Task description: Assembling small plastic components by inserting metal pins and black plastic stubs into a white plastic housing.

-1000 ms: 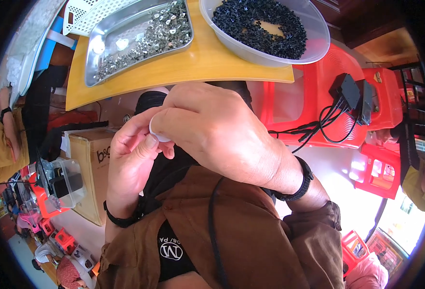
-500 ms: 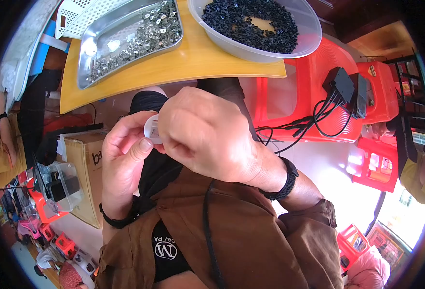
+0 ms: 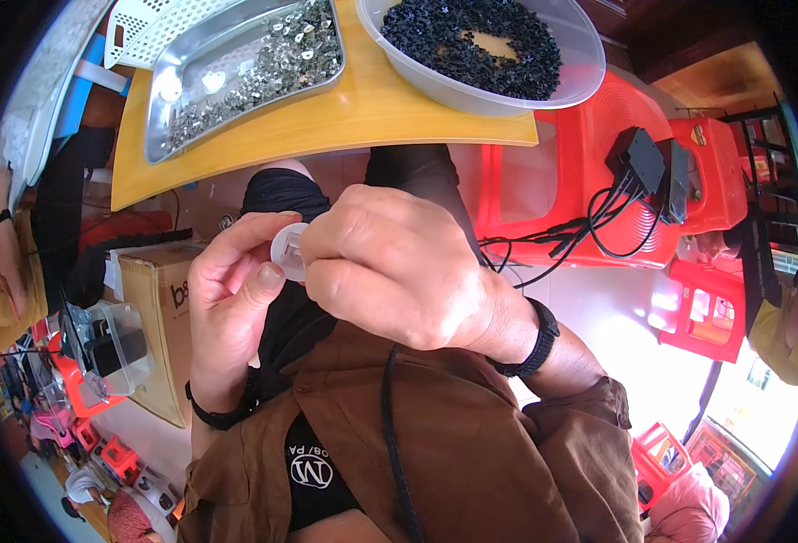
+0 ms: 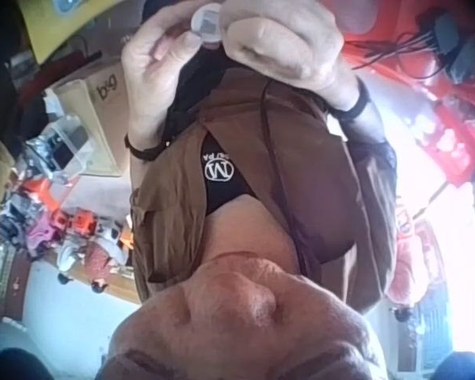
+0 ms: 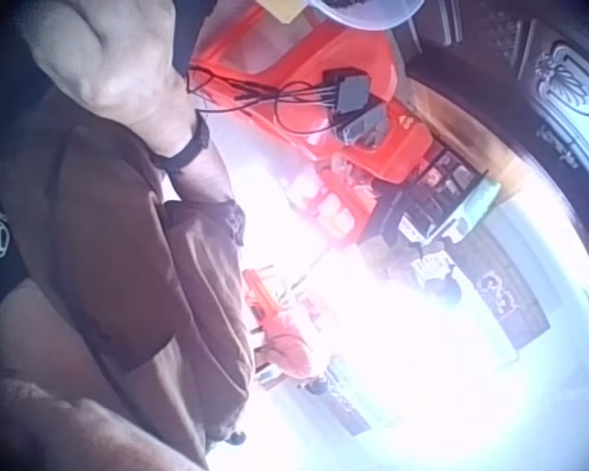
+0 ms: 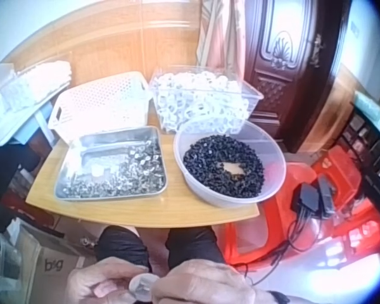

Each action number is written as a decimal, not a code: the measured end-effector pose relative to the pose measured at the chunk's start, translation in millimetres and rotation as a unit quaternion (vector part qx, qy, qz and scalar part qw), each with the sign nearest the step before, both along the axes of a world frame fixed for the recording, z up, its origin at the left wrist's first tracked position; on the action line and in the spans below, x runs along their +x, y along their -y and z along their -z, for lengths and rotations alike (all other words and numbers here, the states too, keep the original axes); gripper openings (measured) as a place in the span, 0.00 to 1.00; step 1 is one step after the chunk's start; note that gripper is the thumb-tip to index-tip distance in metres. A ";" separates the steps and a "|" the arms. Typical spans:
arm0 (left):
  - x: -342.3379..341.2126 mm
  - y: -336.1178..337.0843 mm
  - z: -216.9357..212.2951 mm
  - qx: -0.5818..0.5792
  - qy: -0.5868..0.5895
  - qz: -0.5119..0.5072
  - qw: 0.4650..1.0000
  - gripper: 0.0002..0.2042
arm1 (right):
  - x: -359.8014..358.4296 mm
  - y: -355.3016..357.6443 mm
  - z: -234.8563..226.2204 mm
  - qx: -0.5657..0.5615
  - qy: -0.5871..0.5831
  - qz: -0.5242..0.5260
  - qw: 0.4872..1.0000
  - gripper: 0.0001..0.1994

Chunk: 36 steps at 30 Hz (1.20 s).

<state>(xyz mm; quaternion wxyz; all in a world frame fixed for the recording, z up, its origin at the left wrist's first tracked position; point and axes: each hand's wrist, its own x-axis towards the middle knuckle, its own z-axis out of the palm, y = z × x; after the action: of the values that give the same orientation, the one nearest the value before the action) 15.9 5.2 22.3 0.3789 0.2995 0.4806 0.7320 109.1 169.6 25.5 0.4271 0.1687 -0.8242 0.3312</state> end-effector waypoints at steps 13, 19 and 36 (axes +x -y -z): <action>1.5 0.1 0.0 -0.011 -0.018 0.000 1.000 0.15 | 0.6 10.9 4.3 -0.131 0.036 0.072 0.988 0.12; 2.3 1.3 -5.5 -0.023 -0.026 0.022 0.999 0.14 | 0.9 10.2 0.2 -0.108 0.042 0.075 0.990 0.13; 11.3 -4.0 3.1 0.000 0.012 -0.107 0.994 0.10 | 5.6 17.2 12.2 0.153 -0.029 0.092 0.984 0.12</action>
<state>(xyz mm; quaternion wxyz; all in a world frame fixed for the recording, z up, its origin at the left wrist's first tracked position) 27.2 9.2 19.2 0.3037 0.2377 0.5054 0.7719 114.7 152.4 13.3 0.4488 0.1653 -0.8642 0.1560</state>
